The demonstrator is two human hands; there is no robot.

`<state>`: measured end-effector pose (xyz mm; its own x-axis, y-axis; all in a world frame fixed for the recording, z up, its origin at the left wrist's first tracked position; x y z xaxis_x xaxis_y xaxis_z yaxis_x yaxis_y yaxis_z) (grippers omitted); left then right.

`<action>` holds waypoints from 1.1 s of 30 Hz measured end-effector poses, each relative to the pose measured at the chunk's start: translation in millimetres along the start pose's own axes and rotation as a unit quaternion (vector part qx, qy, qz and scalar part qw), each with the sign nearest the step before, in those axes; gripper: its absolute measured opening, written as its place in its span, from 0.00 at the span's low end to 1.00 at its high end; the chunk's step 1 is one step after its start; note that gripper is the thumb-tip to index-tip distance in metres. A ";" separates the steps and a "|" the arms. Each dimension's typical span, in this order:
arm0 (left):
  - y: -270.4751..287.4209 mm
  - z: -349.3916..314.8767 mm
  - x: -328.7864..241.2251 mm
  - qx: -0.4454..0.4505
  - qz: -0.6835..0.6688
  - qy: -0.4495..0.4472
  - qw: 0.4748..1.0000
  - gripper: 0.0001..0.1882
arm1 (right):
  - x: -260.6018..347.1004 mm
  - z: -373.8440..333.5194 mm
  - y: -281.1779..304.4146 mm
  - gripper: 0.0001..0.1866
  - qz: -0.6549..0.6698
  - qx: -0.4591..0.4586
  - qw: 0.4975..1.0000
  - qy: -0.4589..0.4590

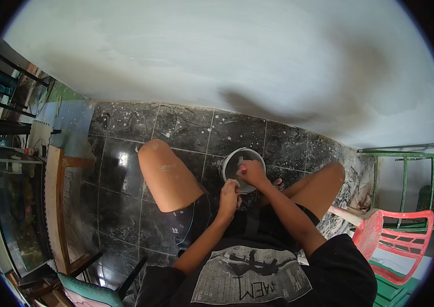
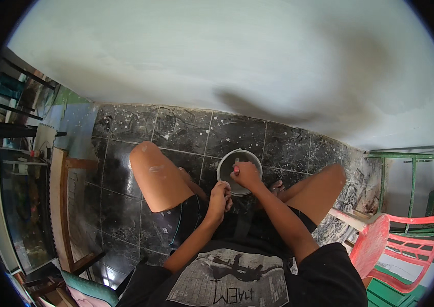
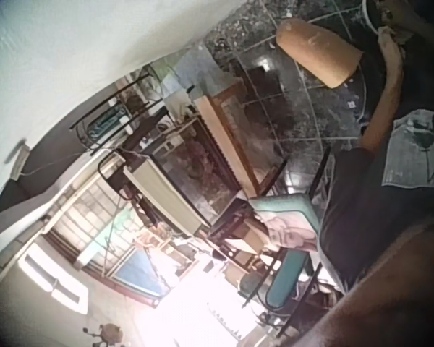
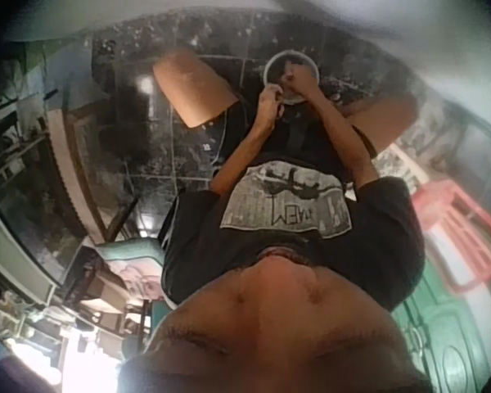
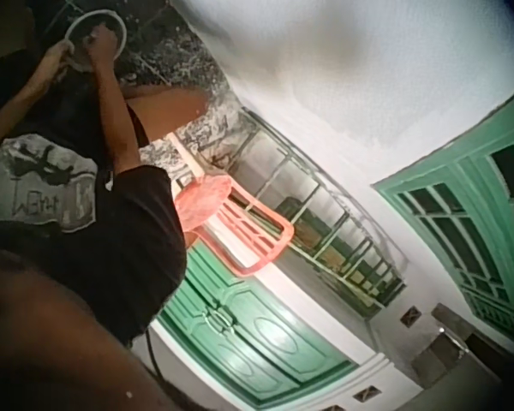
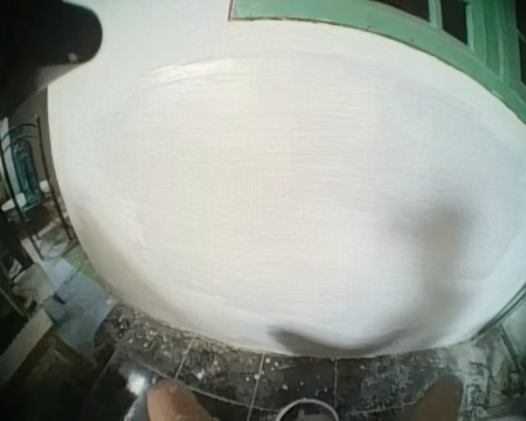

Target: The person paints a white wall with a large brush, dipping the brush into a bucket of white paint and applying it to the wall.

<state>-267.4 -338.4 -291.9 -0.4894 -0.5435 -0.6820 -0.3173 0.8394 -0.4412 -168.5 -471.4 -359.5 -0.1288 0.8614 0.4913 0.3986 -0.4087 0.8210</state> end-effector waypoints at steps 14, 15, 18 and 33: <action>-5.5 3.8 -5.3 -0.034 -0.044 0.004 0.998 0.13 | -0.7 -92.3 121.4 0.17 0.257 0.019 0.964 -0.059; -3.7 4.4 -5.3 -0.035 -0.041 0.002 0.999 0.13 | 1.1 -93.3 119.3 0.17 0.260 0.018 0.964 -0.057; 0.3 4.9 -3.1 -0.041 -0.042 -0.020 0.998 0.13 | 2.8 -97.2 108.5 0.15 0.335 -0.007 0.936 -0.103; -9.5 4.9 -1.7 -0.039 -0.025 -0.020 0.999 0.14 | -13.2 -90.6 73.6 0.15 0.293 -0.168 0.936 -0.100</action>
Point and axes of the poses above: each hand's wrist, its own z-axis towards the middle knuckle, its own y-axis out of the back of the hand, x = y × z, the point moved 2 cm from there along z, towards the middle knuckle, and after that the axes turned 6 degrees about -y, right-handed, at the moved point
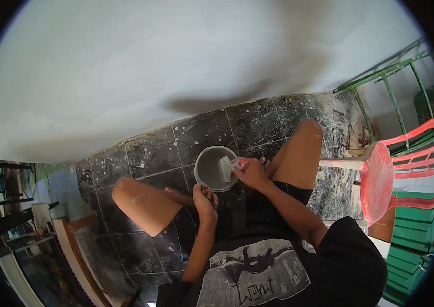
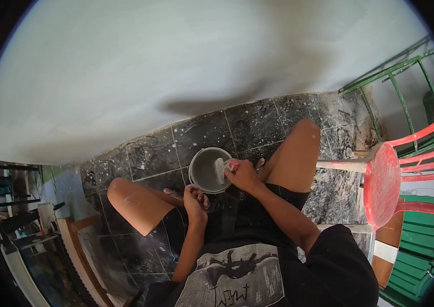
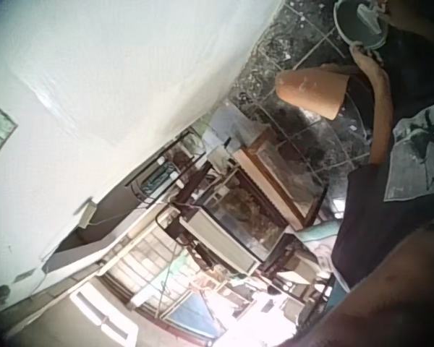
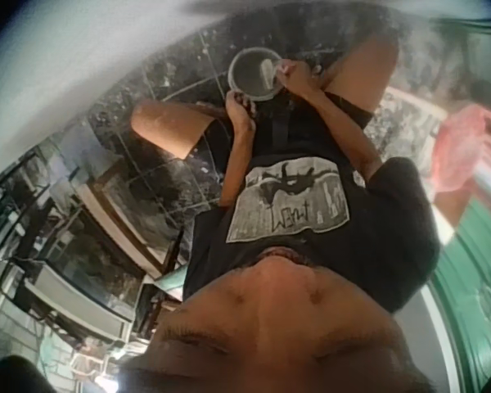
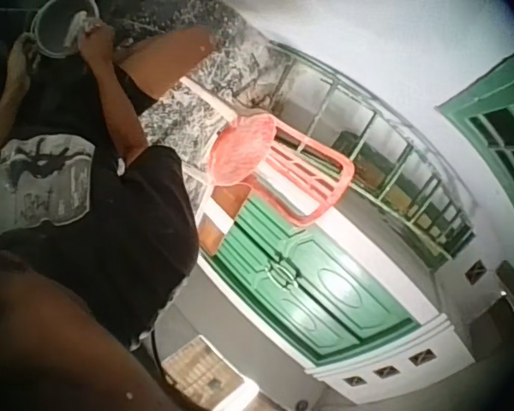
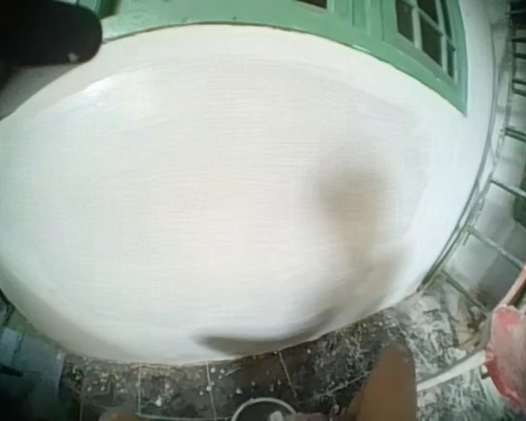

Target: The person paints a white wall with a large brush, dipping the brush into a bucket of white paint and applying it to the wall.

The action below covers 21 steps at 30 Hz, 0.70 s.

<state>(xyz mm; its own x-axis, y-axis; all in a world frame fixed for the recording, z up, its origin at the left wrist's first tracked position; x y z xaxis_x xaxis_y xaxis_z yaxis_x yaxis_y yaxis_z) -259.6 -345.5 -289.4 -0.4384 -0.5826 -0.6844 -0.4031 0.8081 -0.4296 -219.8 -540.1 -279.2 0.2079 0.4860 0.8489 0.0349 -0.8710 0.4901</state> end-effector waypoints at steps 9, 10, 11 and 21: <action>4.8 0.6 3.1 -0.013 0.009 0.019 1.000 0.13 | -7.9 2.4 19.6 0.14 -0.024 -0.075 0.996 -0.042; 4.0 -1.2 2.0 -0.015 0.016 0.013 1.000 0.13 | -0.3 -0.1 20.7 0.14 -0.018 -0.074 0.996 -0.038; 4.6 -1.2 1.9 -0.017 0.019 0.007 1.000 0.13 | 7.5 -2.4 20.8 0.13 -0.072 -0.069 0.994 -0.035; 4.6 3.0 10.0 -0.030 0.048 0.017 0.998 0.11 | -9.6 -3.4 19.9 0.13 -0.114 -0.090 0.989 0.012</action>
Point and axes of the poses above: each hand's wrist, its own z-axis towards the middle knuckle, its own y-axis out of the back of the hand, x = y × z, the point moved 2 cm from there along z, towards the middle knuckle, and after that the axes turned 6 degrees about -y, right-handed, at the moved point
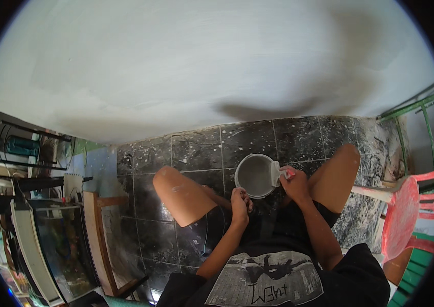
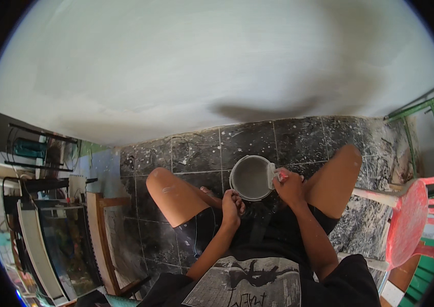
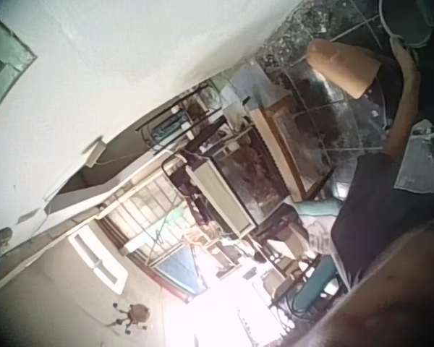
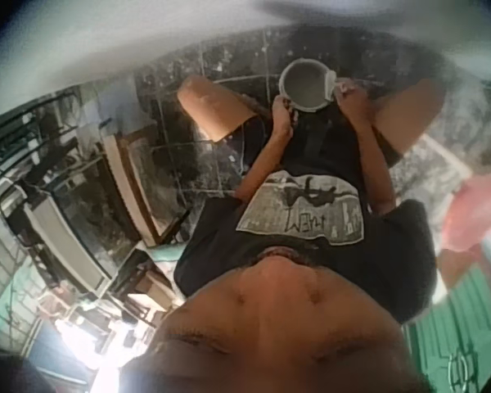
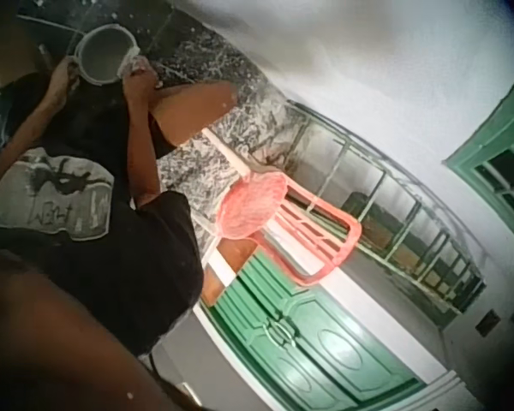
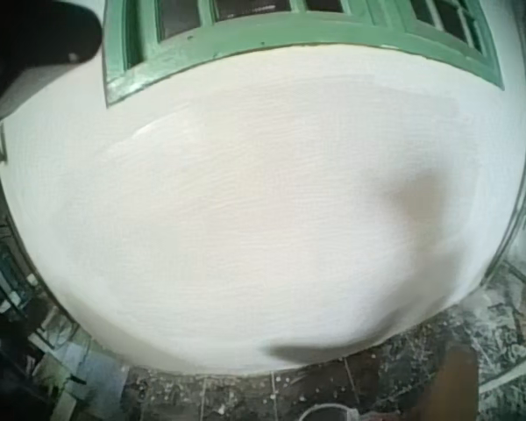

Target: The person paints a white wall with a large brush, dipping the brush into a bucket of white paint and applying it to the wall.

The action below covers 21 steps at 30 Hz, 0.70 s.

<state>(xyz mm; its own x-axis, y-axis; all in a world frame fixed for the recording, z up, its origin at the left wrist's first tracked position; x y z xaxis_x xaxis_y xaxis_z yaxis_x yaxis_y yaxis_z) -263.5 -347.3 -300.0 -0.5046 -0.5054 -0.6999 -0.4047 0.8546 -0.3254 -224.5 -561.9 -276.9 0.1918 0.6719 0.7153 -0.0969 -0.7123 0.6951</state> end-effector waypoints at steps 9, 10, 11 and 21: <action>-4.4 0.5 -1.1 0.012 0.010 0.038 0.999 0.12 | -8.5 -2.5 -5.0 0.12 -0.011 0.014 0.999 -0.032; -10.6 1.7 1.6 0.014 0.015 0.037 0.999 0.12 | -14.6 -1.5 -0.5 0.12 -0.020 0.000 0.999 -0.046; -14.3 3.5 4.0 0.018 0.012 0.033 0.999 0.13 | -16.2 0.6 0.2 0.11 -0.035 -0.013 0.999 -0.003; -10.7 1.0 1.2 0.048 0.012 0.038 0.998 0.12 | -2.5 -0.2 12.0 0.13 0.011 -0.002 0.999 -0.049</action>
Point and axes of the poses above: each hand's wrist, its own z-axis towards the middle knuckle, its own y-axis out of the back of the hand, x = y × z, the point moved 2 cm from there along z, towards the middle knuckle, and after that the axes turned 6 degrees about -y, right-handed, at the moved point
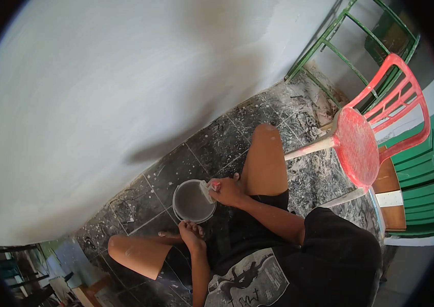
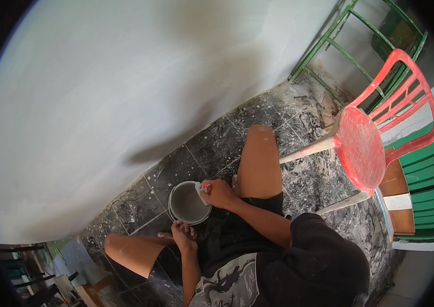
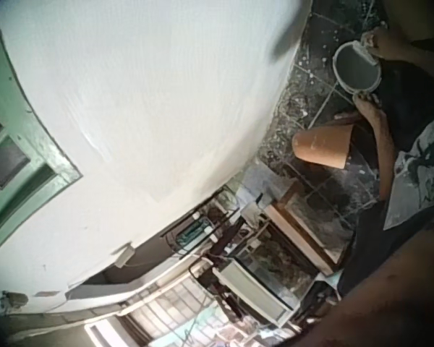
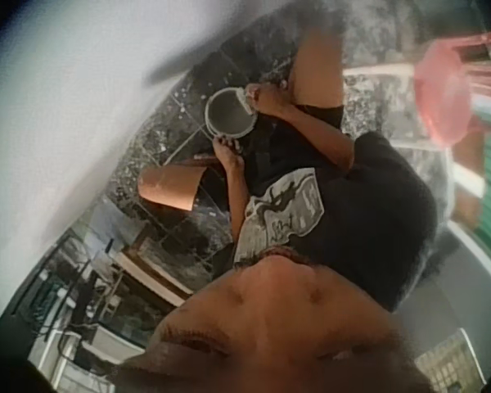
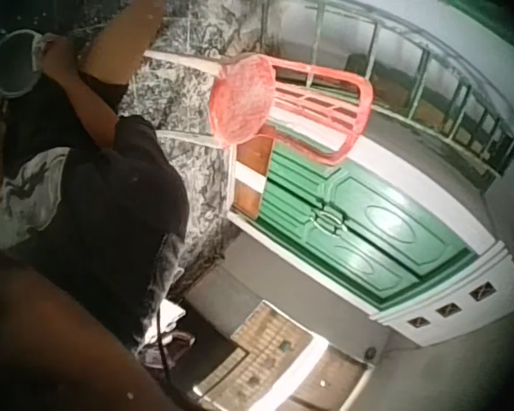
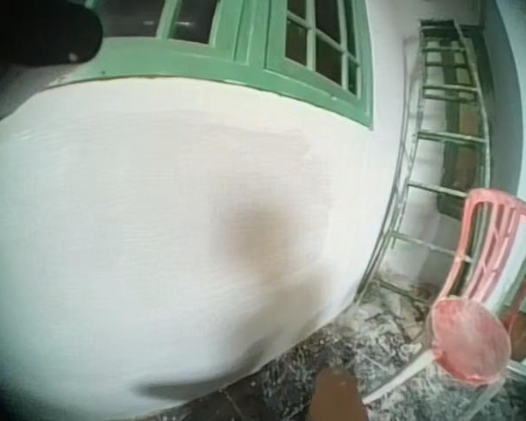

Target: The person paints a white wall with a large brush, dipping the brush into a bucket of white paint and applying it to the wall.

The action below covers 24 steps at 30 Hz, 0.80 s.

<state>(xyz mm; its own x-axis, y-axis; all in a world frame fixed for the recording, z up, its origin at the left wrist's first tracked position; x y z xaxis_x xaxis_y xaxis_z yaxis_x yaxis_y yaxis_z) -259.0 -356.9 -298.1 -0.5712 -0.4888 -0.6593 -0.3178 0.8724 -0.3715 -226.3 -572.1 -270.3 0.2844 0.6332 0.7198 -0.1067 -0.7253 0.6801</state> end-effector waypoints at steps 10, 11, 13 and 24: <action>-16.5 -13.9 -12.3 0.018 -0.002 -0.077 0.997 0.10 | 0.9 -8.7 0.1 0.12 0.046 -0.026 0.998 0.027; -27.1 -27.7 -25.6 0.030 0.021 -0.102 0.994 0.09 | -9.1 -6.5 -5.3 0.12 0.065 -0.022 0.997 0.020; -38.7 -54.7 -55.4 0.121 0.027 -0.110 0.986 0.09 | -13.4 -1.6 -6.5 0.12 0.088 -0.019 0.996 0.015; -152.4 -222.9 -163.6 0.694 -0.031 -0.366 0.619 0.13 | -18.1 -7.4 -4.4 0.14 0.108 -0.014 0.994 -0.016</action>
<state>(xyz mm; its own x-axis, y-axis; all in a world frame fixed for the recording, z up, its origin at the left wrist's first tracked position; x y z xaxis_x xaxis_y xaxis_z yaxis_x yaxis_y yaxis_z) -285.8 -409.2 12.1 0.0673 -0.8344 -0.5471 0.9249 0.2578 -0.2794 -238.0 -578.3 -285.3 0.2831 0.4545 0.8446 -0.1943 -0.8351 0.5146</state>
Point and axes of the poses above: each hand's wrist, its own z-axis towards the middle knuckle, its own y-axis out of the back of the hand, x = y × z, the point moved 2 cm from there along z, towards the middle knuckle, and after that the axes turned 6 degrees about -y, right-handed, at the moved point
